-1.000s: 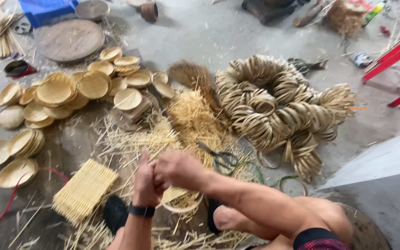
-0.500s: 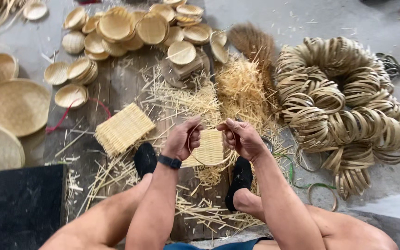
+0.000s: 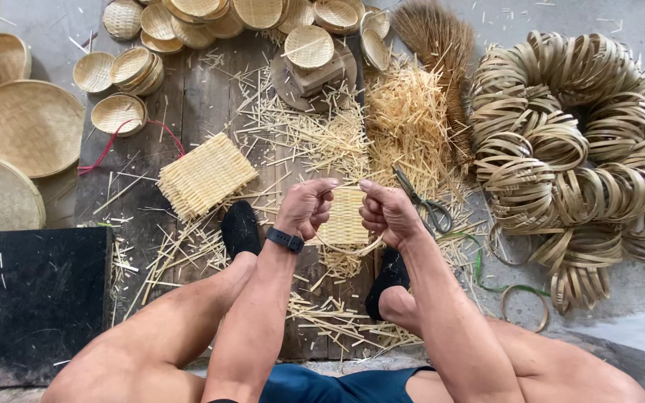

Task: The person weaves small round baskets using bamboo strips and a wooden mold. They place a woven base on the mold, wrap a bamboo ring around the edge, and trim excess material with shears. The finished baskets are stacked nearby.

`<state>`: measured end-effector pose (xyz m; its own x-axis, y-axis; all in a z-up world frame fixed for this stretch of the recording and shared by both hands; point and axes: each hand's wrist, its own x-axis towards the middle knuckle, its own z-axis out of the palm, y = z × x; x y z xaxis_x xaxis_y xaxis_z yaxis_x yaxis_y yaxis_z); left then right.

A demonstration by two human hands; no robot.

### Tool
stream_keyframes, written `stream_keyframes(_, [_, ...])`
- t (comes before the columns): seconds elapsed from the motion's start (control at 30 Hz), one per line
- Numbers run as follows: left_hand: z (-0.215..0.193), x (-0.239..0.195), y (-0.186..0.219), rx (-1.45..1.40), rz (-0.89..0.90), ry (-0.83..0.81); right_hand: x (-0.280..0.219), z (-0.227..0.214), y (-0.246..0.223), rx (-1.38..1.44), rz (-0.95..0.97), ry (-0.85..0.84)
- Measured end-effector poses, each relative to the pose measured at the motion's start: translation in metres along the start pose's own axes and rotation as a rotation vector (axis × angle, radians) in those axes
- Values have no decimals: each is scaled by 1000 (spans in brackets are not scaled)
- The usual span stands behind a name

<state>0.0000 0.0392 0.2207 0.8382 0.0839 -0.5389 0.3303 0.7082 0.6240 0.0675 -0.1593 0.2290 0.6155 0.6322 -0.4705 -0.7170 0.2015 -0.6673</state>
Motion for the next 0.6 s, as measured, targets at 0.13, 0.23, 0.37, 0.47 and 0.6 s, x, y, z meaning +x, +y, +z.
stream_keyframes(0.13, [-6,2,-5,-114,12,-28,-5,8,1,99,-58,73])
stream_keyframes(0.23, [-5,10,-15,-259,-17,-54,0,11,0,191,-91,148])
stream_keyframes(0.37, [-8,15,-26,-316,-41,-131,5,5,1,200,-156,179])
stream_keyframes(0.47, [-3,11,-21,-287,-50,-99,5,4,2,232,-164,177])
stream_keyframes(0.6, [11,1,-28,-450,21,62,5,5,0,196,-304,255])
